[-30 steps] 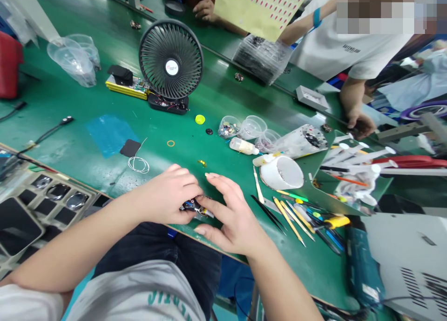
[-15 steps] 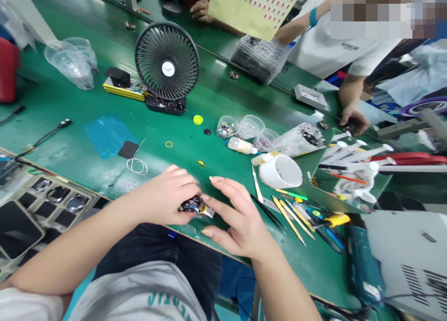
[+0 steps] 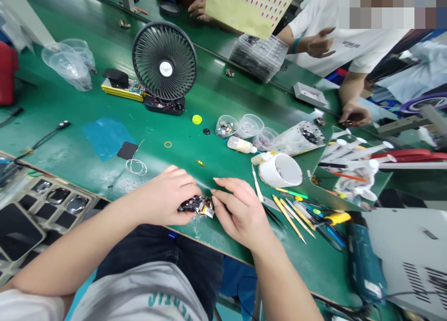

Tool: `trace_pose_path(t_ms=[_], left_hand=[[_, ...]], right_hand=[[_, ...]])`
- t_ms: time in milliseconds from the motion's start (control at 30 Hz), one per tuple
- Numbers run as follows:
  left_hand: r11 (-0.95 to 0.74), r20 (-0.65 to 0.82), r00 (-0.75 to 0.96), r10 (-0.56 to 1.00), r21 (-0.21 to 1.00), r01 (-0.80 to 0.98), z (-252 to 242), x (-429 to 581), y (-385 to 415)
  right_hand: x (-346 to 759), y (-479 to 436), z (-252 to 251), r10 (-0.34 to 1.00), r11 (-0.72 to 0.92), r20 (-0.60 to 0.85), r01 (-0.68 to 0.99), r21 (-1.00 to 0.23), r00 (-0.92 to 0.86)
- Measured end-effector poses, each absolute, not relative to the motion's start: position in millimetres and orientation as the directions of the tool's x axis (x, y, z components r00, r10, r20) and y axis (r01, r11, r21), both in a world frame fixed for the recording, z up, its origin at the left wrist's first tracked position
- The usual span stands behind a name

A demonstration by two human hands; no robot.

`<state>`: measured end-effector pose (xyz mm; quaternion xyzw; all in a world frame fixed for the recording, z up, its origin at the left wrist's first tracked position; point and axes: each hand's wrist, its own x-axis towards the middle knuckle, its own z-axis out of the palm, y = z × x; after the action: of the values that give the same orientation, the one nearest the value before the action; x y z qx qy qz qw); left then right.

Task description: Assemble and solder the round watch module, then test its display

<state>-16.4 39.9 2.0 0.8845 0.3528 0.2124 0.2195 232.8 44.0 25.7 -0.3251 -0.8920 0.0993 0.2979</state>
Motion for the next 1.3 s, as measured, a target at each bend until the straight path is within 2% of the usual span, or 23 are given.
trace_pose_path(t_ms=[367, 533, 733, 933, 1067, 1300], left_hand=[[-0.655, 0.208, 0.668, 0.714, 0.535, 0.534, 2, -17, 40], [-0.669, 0.212, 0.669, 0.712, 0.494, 0.555, 4, -14, 38], [-0.682, 0.224, 0.67, 0.708, 0.465, 0.565, 2, -12, 38], [-0.673, 0.202, 0.671, 0.713, 0.467, 0.574, -1, -13, 38], [-0.686, 0.219, 0.671, 0.708, 0.437, 0.581, -1, -13, 39], [-0.681, 0.221, 0.669, 0.71, 0.46, 0.57, 1, -13, 39]], right_hand=[[234, 42, 31, 0.727, 0.686, 0.35, 0.596, -0.416, -0.591], [237, 41, 34, 0.734, 0.67, 0.285, 0.588, -0.453, -0.616], [228, 35, 33, 0.637, 0.764, 0.362, 0.491, -0.419, -0.681], [219, 33, 24, 0.614, 0.773, 0.272, 0.494, -0.398, -0.741], [221, 33, 24, 0.561, 0.798, 0.294, 0.409, -0.443, -0.774], [226, 35, 26, 0.618, 0.776, 0.36, 0.468, -0.423, -0.698]])
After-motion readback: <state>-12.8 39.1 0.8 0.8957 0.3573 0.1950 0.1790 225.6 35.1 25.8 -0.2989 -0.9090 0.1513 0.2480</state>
